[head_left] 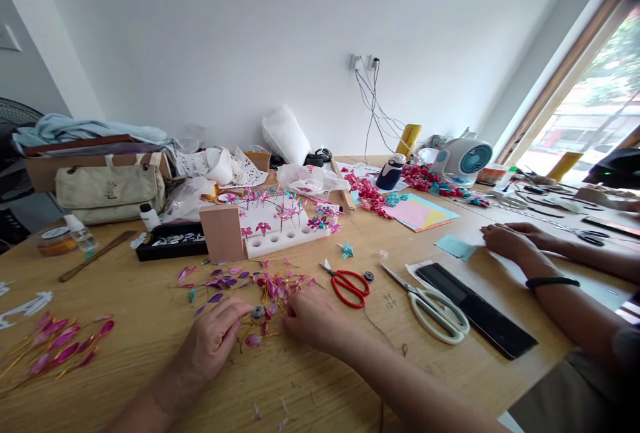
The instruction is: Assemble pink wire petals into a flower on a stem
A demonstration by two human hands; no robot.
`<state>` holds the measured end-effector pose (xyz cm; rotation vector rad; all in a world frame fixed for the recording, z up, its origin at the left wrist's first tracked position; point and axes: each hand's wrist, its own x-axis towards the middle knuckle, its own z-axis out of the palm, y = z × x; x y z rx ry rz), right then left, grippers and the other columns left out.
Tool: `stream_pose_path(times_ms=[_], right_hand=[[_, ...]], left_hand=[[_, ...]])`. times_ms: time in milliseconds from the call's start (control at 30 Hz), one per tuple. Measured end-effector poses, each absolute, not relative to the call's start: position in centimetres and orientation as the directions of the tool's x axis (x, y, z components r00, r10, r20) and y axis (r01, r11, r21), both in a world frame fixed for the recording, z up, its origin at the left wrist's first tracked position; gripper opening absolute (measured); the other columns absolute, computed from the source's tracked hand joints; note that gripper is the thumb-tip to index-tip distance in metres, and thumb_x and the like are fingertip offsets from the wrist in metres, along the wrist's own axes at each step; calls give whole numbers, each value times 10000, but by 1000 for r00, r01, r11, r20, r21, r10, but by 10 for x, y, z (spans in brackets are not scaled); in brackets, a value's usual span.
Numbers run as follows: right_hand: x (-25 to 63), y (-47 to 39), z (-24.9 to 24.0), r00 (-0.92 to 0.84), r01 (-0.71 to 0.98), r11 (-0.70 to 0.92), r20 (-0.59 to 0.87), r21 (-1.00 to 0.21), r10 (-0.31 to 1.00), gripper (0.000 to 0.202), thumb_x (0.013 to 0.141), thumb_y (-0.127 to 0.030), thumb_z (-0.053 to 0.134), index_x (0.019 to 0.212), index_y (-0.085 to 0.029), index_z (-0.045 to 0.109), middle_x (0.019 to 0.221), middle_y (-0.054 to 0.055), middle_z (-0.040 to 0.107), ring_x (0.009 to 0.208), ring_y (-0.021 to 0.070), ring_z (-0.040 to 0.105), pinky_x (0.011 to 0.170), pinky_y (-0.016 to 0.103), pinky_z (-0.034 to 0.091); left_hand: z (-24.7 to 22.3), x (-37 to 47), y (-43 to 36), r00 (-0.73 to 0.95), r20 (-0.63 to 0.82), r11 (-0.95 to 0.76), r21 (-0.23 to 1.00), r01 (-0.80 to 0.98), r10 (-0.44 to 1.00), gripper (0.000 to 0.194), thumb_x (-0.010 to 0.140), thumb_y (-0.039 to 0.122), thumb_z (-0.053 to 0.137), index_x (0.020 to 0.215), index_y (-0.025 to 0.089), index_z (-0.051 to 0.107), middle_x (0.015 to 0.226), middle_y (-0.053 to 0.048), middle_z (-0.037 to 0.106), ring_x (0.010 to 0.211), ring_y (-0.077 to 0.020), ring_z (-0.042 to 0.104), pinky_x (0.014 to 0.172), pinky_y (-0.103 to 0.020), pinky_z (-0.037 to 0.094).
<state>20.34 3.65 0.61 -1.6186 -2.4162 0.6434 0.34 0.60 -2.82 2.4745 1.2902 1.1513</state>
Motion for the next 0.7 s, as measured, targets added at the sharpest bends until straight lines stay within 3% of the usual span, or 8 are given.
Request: stream_pose_path(times_ms=[100, 200, 367, 500, 700], right_hand=[[208, 41, 7, -388, 791, 260, -124, -553, 913, 208, 642, -129, 533, 463, -172, 435, 480, -34, 425, 499, 106, 376, 484, 231, 260], [218, 43, 16, -403, 689, 175, -171, -703, 899, 219, 673, -180, 519, 477, -173, 421, 444, -62, 352, 438, 74, 320, 430, 205, 227], [225, 41, 31, -461, 441, -6, -233, -897, 856, 220, 739, -277, 472, 546, -175, 448, 435, -71, 370, 370, 51, 302, 367, 179, 226], [216, 37, 32, -518, 243, -114, -228, -963, 824, 251, 722, -302, 496, 518, -171, 430, 429, -68, 390, 345, 41, 302, 338, 176, 207], [198, 34, 26, -550, 63, -180, -185, -982, 814, 281, 667, -358, 611, 518, -157, 483, 397, -74, 408, 331, 36, 315, 322, 178, 187]], left_hand=[[-28, 2, 6, 328, 577, -621, 434, 652, 748, 233, 790, 87, 449, 892, 189, 632, 808, -56, 697, 759, -172, 644, 681, -245, 503], [-25, 0, 6, 272, 569, -585, 487, 649, 776, 198, 793, 126, 464, 868, 192, 636, 802, -59, 695, 758, -180, 641, 683, -253, 501], [-13, 11, -1, 102, 408, -400, 762, 509, 907, 163, 770, 217, 506, 799, 213, 666, 702, -26, 676, 648, -172, 625, 588, -235, 504], [0, 29, -12, 98, 225, -245, 917, 315, 969, 190, 767, 297, 516, 837, 225, 677, 772, -28, 684, 724, -192, 630, 622, -253, 511], [-6, 34, -14, 188, 87, -118, 979, 164, 978, 244, 755, 353, 568, 959, 235, 630, 857, -24, 674, 723, -182, 606, 662, -278, 487]])
